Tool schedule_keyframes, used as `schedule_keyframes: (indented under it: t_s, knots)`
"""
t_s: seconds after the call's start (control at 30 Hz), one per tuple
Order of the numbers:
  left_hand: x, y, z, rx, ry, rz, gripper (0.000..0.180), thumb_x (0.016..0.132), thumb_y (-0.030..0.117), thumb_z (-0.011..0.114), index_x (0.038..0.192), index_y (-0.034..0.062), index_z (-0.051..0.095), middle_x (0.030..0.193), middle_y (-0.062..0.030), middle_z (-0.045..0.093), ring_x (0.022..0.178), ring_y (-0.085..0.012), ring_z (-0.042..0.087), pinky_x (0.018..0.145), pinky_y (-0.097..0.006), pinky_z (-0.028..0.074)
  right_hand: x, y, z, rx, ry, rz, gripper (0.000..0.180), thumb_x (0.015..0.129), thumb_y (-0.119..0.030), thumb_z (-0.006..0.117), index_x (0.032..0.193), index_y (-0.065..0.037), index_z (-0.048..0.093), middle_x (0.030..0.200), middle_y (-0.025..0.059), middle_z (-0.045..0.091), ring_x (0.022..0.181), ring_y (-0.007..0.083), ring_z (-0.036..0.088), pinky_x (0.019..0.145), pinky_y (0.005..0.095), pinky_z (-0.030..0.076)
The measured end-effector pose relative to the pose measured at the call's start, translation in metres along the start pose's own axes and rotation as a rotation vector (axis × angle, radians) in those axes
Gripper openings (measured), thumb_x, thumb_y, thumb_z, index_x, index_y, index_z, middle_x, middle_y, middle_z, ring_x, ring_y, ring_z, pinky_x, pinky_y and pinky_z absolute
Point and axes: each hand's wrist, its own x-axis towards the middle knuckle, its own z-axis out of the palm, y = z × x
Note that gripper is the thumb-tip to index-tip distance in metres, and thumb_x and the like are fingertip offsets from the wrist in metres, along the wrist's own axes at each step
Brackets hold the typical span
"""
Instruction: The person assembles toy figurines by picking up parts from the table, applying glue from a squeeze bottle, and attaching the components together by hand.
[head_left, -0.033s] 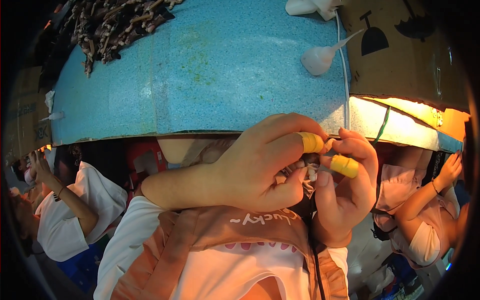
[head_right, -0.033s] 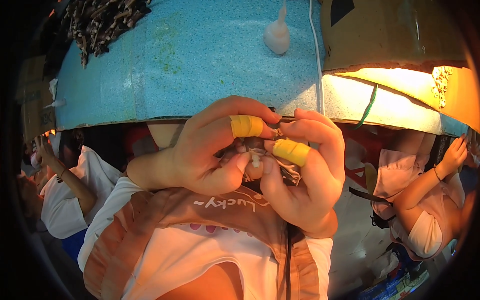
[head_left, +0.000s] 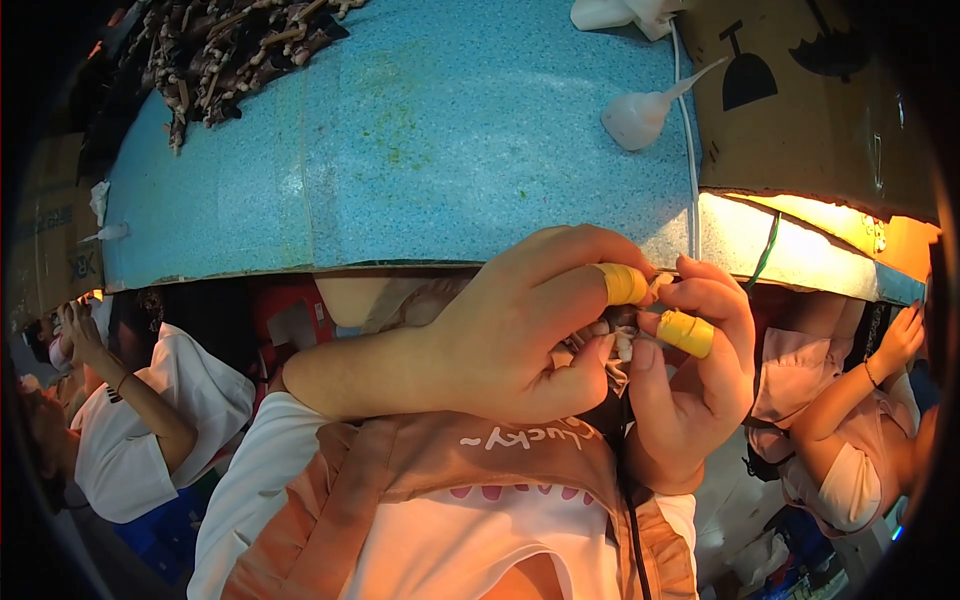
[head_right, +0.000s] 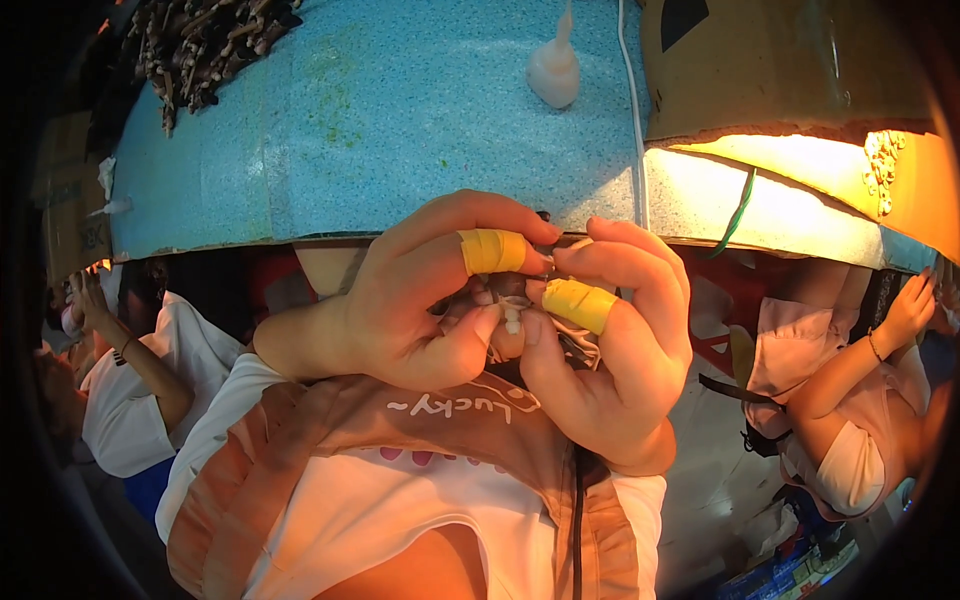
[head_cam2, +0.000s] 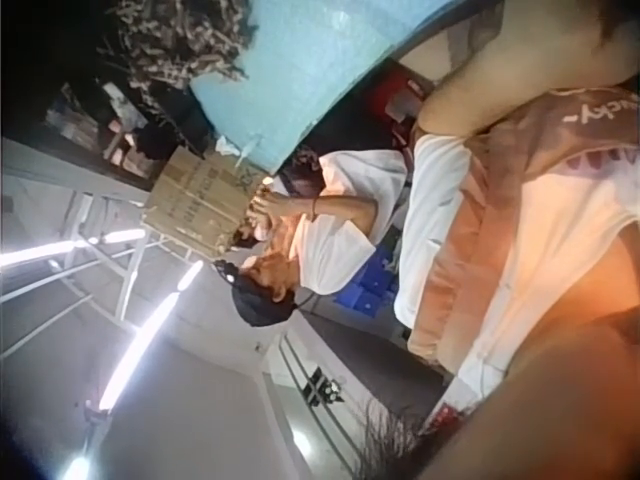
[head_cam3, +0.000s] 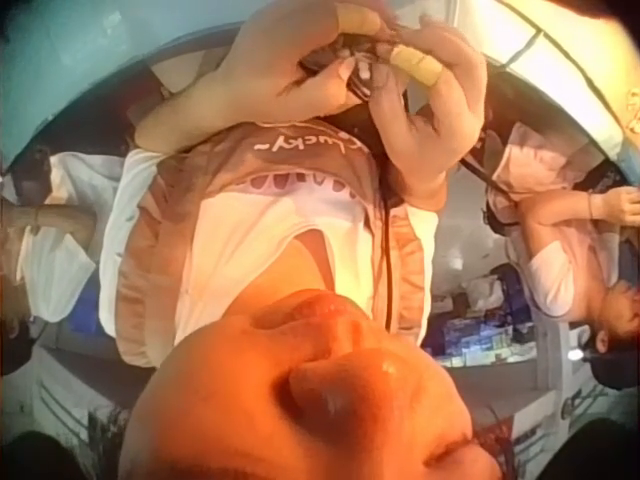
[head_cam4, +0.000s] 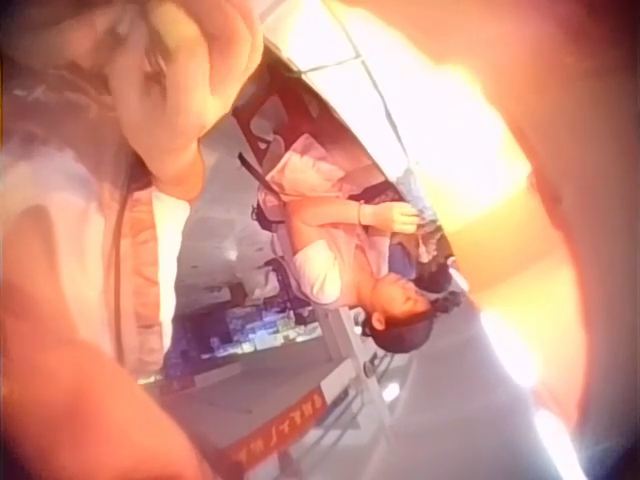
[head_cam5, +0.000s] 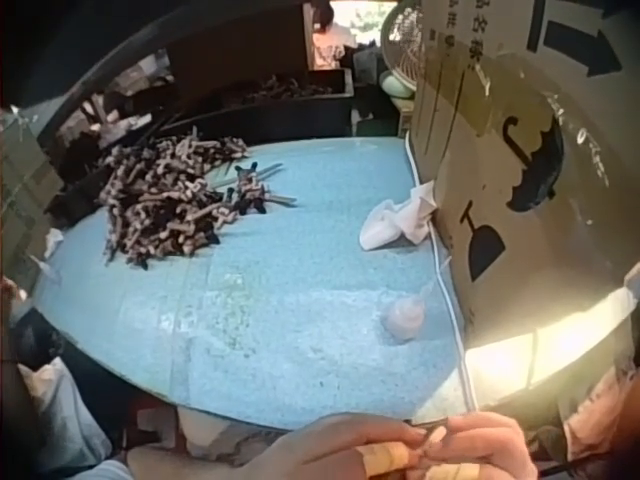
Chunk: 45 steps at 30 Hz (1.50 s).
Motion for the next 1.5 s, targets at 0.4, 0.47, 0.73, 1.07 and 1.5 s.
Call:
schedule_keyframes:
  t_s: [0.4,0.47,0.73,1.07,1.5]
  knots:
    - [0.000,-0.003,0.003,0.077,0.030,0.030,0.032,0.061,0.001,0.056,0.092,-0.0033,0.056,0.097,-0.0166,0.056,0.075,-0.0262,0.059,0.066,-0.032,0.050,0.007,-0.004,-0.003,-0.016,-0.053,0.059,0.019,0.055,0.002,0.070,0.071,-0.002,0.061,0.082,0.0077,0.061,0.090,0.0303,0.055,0.081,0.0398,0.045]
    - [0.000,-0.005,0.003,0.110,0.028,0.041,0.032,0.061,0.002,0.056,0.092,-0.0033,0.056,0.097,-0.0165,0.056,0.075,-0.0261,0.059,0.066,-0.032,0.050,0.009,-0.003,-0.006,-0.049,-0.076,0.044,0.019,0.055,0.002,0.069,0.071,-0.002,0.061,0.081,0.0079,0.061,0.089,0.0299,0.055,0.081,0.0398,0.045]
    - [0.002,0.000,-0.002,-0.009,-0.059,-0.114,0.031,0.063,0.000,0.052,0.093,-0.0038,0.055,0.099,-0.0158,0.055,0.080,-0.0237,0.059,0.069,-0.031,0.050,0.005,0.005,-0.003,0.098,-0.035,0.121,0.018,0.056,0.001,0.070,0.071,-0.001,0.060,0.082,0.0098,0.061,0.091,0.0306,0.055,0.081,0.0389,0.045]
    - [0.003,-0.007,-0.001,0.044,0.014,0.037,0.032,0.065,0.002,0.051,0.097,-0.0039,0.056,0.103,-0.0152,0.054,0.084,-0.0214,0.059,0.072,-0.030,0.050,0.002,0.004,0.004,0.092,0.003,0.089,0.023,0.058,0.001,0.068,0.079,0.001,0.059,0.088,0.0137,0.059,0.092,0.0318,0.054,0.079,0.0392,0.045]
    - [0.002,0.007,-0.003,-0.770,-0.049,-0.593,0.049,0.086,0.002,0.049,0.130,0.0022,0.027,0.087,-0.0066,0.055,0.064,-0.0061,0.048,0.051,-0.020,0.040,-0.001,0.018,0.008,-0.009,-0.011,0.023,0.062,0.056,-0.020,0.077,0.110,-0.001,0.056,0.119,0.0186,0.045,0.111,0.0348,0.041,0.090,0.0421,0.038]
